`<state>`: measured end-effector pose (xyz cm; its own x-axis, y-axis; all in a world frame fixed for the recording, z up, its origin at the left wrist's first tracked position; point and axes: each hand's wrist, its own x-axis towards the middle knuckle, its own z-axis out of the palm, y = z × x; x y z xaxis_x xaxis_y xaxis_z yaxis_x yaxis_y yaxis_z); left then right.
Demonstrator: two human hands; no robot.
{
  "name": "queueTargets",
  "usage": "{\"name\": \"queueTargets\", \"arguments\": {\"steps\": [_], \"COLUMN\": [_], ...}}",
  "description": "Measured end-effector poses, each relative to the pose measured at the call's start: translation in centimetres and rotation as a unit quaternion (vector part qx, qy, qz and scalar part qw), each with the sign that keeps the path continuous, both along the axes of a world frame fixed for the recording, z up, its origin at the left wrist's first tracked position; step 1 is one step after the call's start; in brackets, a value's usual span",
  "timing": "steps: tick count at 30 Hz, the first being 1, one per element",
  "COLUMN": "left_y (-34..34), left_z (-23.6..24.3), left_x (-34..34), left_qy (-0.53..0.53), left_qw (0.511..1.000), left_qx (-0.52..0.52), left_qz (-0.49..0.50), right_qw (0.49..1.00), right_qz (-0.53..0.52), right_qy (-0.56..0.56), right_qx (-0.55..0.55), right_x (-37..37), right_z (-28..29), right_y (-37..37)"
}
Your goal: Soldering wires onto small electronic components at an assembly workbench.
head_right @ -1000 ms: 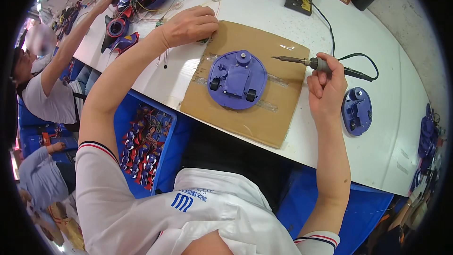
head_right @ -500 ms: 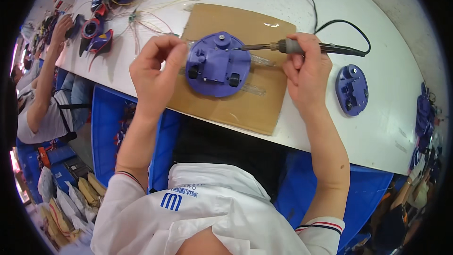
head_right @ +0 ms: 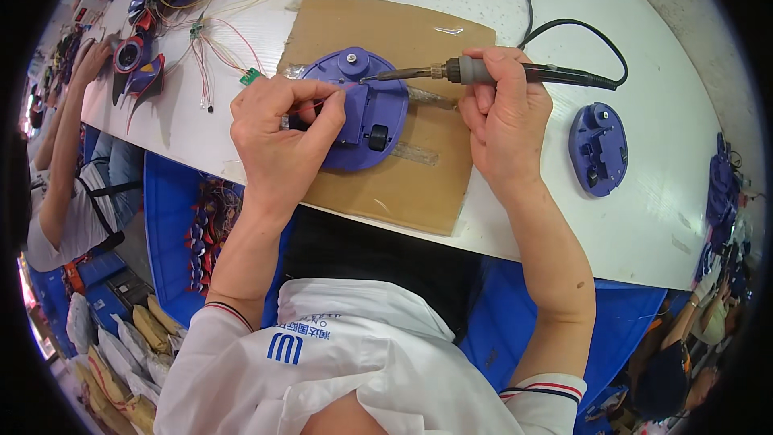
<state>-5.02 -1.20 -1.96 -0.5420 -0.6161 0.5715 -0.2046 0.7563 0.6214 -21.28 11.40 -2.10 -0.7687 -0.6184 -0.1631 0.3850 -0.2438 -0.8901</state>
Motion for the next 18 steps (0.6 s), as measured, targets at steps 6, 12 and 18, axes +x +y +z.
{"name": "queueTargets", "arguments": {"steps": [6,12,18], "left_y": [-0.01,-0.2,-0.15], "left_z": [-0.29,-0.48,-0.61], "left_x": [-0.01,-0.2,-0.29], "left_qy": [0.011,0.023,0.028], "left_qw": [1.0,1.0,1.0], "left_qx": [0.012,0.01,0.011], "left_qz": [-0.001,-0.001,-0.005], "right_qw": [0.999,1.0,1.0], "right_qz": [-0.006,-0.014,-0.009], "right_qy": [0.026,0.005,0.02], "right_qx": [0.022,0.011,0.017], "right_x": [0.05,0.23,0.23], "right_z": [-0.18,0.06,0.06], "right_y": [-0.21,-0.42,-0.38]}}
